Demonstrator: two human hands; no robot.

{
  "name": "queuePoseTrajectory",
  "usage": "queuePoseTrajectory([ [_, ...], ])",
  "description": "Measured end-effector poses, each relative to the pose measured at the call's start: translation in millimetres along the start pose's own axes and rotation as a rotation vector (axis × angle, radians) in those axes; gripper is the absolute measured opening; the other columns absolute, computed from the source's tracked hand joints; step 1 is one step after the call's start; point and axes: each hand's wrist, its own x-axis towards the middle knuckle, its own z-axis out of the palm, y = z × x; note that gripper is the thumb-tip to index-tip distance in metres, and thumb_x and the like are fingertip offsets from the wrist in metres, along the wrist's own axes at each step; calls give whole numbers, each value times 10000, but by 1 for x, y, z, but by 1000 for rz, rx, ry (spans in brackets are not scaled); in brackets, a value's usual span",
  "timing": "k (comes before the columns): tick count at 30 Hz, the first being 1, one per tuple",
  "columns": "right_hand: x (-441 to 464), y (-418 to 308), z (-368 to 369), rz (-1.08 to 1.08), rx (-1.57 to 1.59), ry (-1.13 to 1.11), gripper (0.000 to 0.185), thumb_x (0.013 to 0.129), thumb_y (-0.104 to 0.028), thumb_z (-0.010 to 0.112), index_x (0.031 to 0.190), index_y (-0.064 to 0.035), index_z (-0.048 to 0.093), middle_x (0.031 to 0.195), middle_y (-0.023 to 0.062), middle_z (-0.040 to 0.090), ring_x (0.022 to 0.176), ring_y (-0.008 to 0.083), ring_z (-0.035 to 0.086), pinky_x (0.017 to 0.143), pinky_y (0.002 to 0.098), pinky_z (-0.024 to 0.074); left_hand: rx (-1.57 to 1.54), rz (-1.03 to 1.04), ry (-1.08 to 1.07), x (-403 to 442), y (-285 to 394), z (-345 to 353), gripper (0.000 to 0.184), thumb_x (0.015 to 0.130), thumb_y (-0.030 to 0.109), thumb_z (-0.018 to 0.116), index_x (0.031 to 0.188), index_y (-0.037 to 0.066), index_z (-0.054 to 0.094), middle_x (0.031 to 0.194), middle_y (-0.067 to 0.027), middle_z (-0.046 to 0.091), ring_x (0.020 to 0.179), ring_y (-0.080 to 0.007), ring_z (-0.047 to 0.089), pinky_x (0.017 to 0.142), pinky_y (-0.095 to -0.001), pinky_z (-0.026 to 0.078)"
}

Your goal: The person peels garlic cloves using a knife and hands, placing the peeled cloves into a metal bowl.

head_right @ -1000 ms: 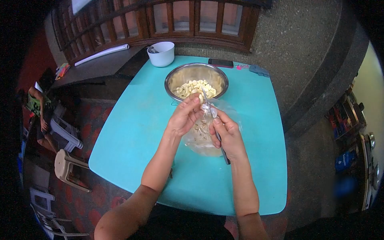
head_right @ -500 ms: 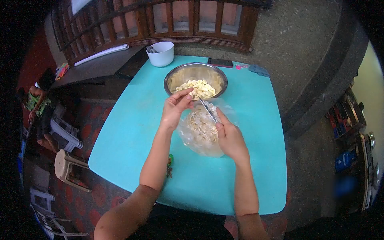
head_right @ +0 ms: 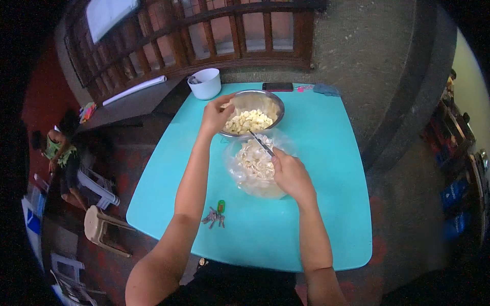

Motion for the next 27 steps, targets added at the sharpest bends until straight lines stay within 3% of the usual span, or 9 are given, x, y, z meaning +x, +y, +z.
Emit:
queuePoseTrajectory([
  [5, 1, 9, -1, 26, 14, -8, 344, 924, -196, 407, 1136, 29, 560, 968, 272, 608, 933, 430, 571, 829, 485, 435, -197, -133, -268, -39, 24, -10, 172, 840, 33, 604, 993, -35, 644, 807, -86, 670, 674, -106, 620, 634, -244, 502],
  [8, 4, 13, -2, 13, -25, -27, 345, 926, -201, 398, 1124, 25, 566, 968, 270, 608, 937, 428, 570, 826, 487, 436, -341, -210, -598, -64, 40, -7, 184, 800, 31, 598, 967, -11, 664, 862, -95, 675, 755, -159, 629, 677, -331, 514],
  [14, -1, 12, -7, -15, -39, 32, 290, 915, -184, 427, 1067, -6, 599, 859, 247, 625, 835, 412, 597, 745, 448, 454, -151, 209, -784, -84, 41, 43, 208, 866, 71, 549, 1037, -8, 638, 889, -97, 671, 814, -124, 597, 704, -298, 489],
  [15, 0, 15, -8, 33, -65, -25, 294, 914, -183, 427, 1075, -9, 601, 879, 254, 622, 854, 417, 592, 757, 455, 450, -70, 55, -946, -84, 68, 34, 218, 840, 61, 546, 1020, 23, 661, 880, -122, 666, 825, -155, 603, 715, -314, 474],
  [17, 5, 22, -10, 127, -115, -135, 302, 912, -182, 428, 1090, -14, 605, 920, 266, 616, 893, 427, 583, 780, 468, 441, 13, 185, -1060, -87, 47, 46, 234, 798, 44, 550, 996, 40, 675, 860, -121, 665, 816, -193, 608, 714, -330, 471],
  [21, 3, 26, -9, 123, -132, -61, 319, 914, -186, 431, 1107, 8, 594, 945, 273, 612, 931, 425, 579, 804, 466, 439, 377, 297, -1247, -85, 73, 35, 301, 698, 11, 540, 945, 69, 703, 844, -121, 661, 801, -257, 612, 714, -356, 474],
  [22, 3, 24, -11, 115, -130, -62, 323, 915, -188, 431, 1106, 18, 590, 944, 273, 612, 930, 425, 579, 805, 465, 440, 459, 325, -1280, -84, 75, 34, 308, 690, 7, 534, 938, 68, 705, 847, -121, 662, 804, -260, 612, 713, -358, 475],
  [25, 3, 22, -16, 122, -112, -51, 306, 909, -212, 418, 987, 25, 596, 949, 276, 609, 932, 439, 571, 823, 497, 435, 99, 335, -1012, -77, 65, 32, 294, 680, 16, 537, 914, 64, 709, 833, -136, 663, 794, -276, 616, 721, -377, 474],
  [27, 1, 23, -16, 120, -92, -29, 310, 905, -222, 412, 932, 23, 600, 957, 277, 606, 938, 444, 567, 832, 513, 432, 93, 383, -899, -74, 61, 44, 283, 676, 19, 544, 905, 58, 706, 823, -149, 663, 781, -291, 621, 720, -388, 477],
])
